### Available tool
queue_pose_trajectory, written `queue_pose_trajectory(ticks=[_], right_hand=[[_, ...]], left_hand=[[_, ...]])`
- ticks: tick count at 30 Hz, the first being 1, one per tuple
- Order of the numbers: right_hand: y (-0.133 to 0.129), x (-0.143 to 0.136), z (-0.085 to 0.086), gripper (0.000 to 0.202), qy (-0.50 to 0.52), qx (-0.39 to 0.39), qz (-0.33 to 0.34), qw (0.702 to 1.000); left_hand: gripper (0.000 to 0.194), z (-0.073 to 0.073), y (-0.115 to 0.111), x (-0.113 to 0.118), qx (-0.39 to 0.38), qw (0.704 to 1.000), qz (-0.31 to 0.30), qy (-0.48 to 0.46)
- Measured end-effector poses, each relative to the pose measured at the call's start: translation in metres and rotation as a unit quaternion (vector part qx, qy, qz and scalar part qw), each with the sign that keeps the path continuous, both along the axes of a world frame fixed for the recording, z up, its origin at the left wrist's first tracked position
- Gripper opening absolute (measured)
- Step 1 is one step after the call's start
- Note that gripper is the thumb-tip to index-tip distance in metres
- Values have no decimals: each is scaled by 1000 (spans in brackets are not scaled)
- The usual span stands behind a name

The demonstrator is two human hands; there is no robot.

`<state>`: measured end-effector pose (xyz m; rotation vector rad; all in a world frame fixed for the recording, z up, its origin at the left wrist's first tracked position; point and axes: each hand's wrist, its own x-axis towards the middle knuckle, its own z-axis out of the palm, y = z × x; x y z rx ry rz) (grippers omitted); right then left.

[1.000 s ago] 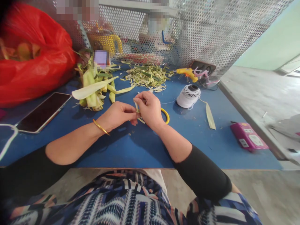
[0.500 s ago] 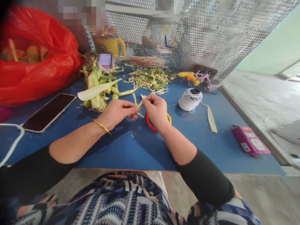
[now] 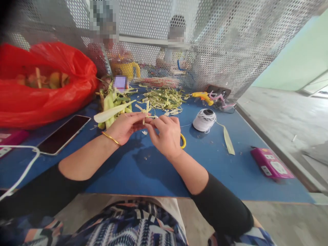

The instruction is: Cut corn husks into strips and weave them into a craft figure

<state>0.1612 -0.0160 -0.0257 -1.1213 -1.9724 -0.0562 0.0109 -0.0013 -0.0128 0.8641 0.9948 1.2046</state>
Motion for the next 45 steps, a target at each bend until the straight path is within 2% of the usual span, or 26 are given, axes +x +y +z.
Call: queue_pose_trajectory(ticks=[5, 10, 16, 21, 24, 28, 33, 35, 38, 41, 45], right_hand=[[3, -7, -6, 30, 140, -136, 0, 981], [6, -8, -6, 25, 261, -206, 8, 943], [5, -8, 1, 18, 358, -216, 56, 907], [0, -8, 6, 14, 339, -165, 55, 925], [0, -7, 11, 18, 350, -179, 46, 918], [12, -6, 28, 28, 395, -227, 40, 889], [31, -12, 52, 24, 482, -267, 77, 831], [36, -14, 54, 23, 511, -268, 89, 812], [41, -16, 47, 23, 534, -265, 106, 796], [43, -15, 38, 25, 526, -261, 114, 801], [40, -15, 31, 24, 478, -232, 100, 841]], left_hand=[[15, 8, -4, 6, 29, 999, -17, -20], [16, 5, -3, 16, 76, 997, -13, 5], [18, 11, 3, 24, 99, 995, 6, 24], [18, 25, 9, 27, 88, 996, 10, 19], [21, 33, 13, 27, 94, 995, -4, 15], [24, 41, 20, 29, 124, 992, -5, 12], [25, 51, 31, 30, 189, 981, 19, 37], [24, 53, 35, 29, 195, 980, 17, 36], [23, 50, 41, 28, 171, 985, -7, 22], [22, 44, 46, 28, 137, 990, -26, 4], [19, 41, 49, 26, 113, 993, -31, -16]])
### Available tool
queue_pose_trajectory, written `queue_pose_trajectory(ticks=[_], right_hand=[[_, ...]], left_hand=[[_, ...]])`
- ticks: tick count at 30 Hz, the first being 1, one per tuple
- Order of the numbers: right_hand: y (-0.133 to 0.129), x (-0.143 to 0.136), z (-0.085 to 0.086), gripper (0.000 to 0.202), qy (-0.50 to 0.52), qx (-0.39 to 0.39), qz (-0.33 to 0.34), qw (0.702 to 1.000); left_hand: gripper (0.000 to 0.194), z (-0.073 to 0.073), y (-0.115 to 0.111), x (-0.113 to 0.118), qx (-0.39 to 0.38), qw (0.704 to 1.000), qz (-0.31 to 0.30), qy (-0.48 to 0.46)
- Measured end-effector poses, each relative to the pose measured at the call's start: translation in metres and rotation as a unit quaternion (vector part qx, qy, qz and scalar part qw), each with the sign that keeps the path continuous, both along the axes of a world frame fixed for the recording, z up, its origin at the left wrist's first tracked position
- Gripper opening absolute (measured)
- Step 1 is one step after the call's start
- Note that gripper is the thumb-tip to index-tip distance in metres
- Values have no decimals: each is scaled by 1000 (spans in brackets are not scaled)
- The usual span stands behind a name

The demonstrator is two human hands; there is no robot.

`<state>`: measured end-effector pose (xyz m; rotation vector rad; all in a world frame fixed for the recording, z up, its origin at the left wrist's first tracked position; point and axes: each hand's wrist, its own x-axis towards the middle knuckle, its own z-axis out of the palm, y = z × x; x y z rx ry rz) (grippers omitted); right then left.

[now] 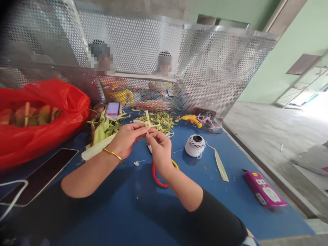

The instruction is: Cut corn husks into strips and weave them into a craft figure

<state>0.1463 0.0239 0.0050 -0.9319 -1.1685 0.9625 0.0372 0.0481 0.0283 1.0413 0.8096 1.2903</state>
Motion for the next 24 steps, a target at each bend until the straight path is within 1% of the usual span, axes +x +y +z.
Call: queue_pose_trajectory(ticks=[3, 6, 9, 11, 13, 16, 18, 19, 21, 22, 24], right_hand=[[-5, -1, -1, 21, -55, 20, -26, 998], [-11, -2, -2, 18, -92, 45, -37, 994], [-17, -4, -1, 19, -140, 91, -51, 985], [-20, -4, 0, 21, -188, 147, -68, 969], [-22, -3, 2, 21, -244, 205, -78, 945], [-21, 3, 9, 20, -328, 253, -74, 907], [-17, 10, 15, 17, -354, 260, -98, 893], [-13, 15, 18, 13, -350, 254, -124, 893], [-6, 23, 23, 5, -319, 219, -176, 905], [-2, 26, 25, 7, -304, 195, -179, 915], [4, 31, 27, 7, -292, 146, -134, 936]], left_hand=[[17, 3, -1, -2, -12, 1000, 10, -11], [19, 7, -3, -4, -17, 999, 25, -12], [20, 10, -5, -5, -21, 999, 39, -16], [17, 10, -6, -5, -19, 999, 37, -16], [14, 11, -6, -5, -14, 999, 31, -16], [12, 14, -6, -8, -18, 999, 31, -12], [14, 17, -6, -11, -32, 999, 23, 0], [16, 18, -6, -12, -39, 999, 16, 9], [18, 21, -7, -15, -46, 999, -2, 28], [19, 22, -8, -16, -46, 998, -11, 39], [18, 24, -9, -16, -48, 997, -22, 56]])
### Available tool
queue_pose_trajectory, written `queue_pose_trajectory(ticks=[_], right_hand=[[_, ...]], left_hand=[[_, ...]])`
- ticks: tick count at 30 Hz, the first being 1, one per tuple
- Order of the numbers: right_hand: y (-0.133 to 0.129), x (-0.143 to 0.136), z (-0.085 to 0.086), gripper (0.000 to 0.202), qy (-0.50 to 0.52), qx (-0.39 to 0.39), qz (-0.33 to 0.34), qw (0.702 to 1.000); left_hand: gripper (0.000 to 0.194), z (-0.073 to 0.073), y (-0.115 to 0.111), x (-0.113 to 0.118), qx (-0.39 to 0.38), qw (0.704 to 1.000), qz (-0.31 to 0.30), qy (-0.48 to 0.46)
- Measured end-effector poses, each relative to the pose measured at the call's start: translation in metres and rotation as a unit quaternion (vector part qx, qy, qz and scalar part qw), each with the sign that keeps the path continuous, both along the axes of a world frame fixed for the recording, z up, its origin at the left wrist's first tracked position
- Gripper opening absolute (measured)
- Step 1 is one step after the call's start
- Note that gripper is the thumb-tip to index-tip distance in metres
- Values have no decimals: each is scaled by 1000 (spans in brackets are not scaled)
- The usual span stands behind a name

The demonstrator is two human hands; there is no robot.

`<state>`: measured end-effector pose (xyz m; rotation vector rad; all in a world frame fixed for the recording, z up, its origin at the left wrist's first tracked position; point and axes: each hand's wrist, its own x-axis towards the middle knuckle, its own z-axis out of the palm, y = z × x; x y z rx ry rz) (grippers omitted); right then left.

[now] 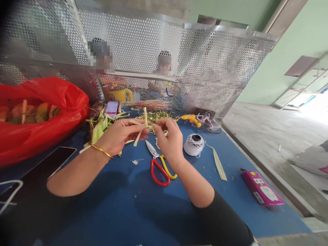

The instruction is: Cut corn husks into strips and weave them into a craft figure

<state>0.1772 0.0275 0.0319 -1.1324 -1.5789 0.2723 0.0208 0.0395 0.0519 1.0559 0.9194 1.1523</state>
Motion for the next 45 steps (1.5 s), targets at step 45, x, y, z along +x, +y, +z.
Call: queue_pose_trajectory(ticks=[45], right_hand=[[11, 5, -1, 7, -82, 8, 56, 995]], left_hand=[[17, -29, 2, 20, 74, 979, -28, 188]])
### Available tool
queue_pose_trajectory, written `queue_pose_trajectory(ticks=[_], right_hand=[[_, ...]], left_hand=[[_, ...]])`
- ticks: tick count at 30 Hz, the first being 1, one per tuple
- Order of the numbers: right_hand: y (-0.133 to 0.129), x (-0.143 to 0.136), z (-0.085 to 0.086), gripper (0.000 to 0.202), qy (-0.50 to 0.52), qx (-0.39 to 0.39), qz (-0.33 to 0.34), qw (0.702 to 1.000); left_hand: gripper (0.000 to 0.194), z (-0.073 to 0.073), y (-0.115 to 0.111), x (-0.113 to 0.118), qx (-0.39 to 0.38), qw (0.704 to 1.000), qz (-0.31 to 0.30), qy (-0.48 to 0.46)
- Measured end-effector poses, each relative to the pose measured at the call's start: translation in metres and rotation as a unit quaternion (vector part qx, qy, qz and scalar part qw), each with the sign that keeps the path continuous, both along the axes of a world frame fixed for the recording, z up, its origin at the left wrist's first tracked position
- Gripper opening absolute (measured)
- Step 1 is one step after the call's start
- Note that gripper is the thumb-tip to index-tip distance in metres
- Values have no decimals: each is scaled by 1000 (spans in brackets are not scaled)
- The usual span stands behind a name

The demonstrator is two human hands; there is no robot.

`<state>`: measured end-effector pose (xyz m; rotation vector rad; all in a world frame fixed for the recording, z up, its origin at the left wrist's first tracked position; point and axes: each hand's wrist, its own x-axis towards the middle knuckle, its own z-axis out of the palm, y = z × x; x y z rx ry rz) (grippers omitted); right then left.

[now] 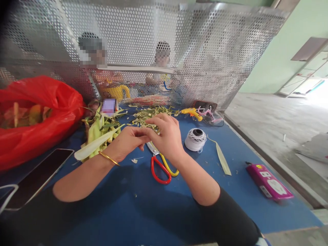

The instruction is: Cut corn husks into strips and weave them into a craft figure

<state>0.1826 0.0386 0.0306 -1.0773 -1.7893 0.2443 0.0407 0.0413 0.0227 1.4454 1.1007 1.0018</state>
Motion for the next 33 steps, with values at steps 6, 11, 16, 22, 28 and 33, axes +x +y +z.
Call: queue_pose_trajectory(ticks=[6, 11, 16, 22, 28, 33], right_hand=[[-1, -2, -1, 14, -13, -14, 15, 1000], [-2, -4, -5, 17, 5, 15, -25, 1000], [0, -4, -6, 16, 11, 32, -8, 999], [14, 9, -2, 13, 205, -78, -29, 975], [15, 6, -6, 29, 283, -231, 85, 927], [13, 3, -10, 25, 259, -169, 73, 948]], left_hand=[[26, 1, -2, 0, 24, 999, -12, 35], [32, 3, -4, -1, 35, 997, -38, 60], [28, 2, 1, -5, 20, 996, -70, 54], [27, 10, 7, -12, -42, 998, -13, -41], [28, 12, 9, -13, -63, 996, -6, -60], [19, 7, 7, -9, -48, 998, -30, -38]])
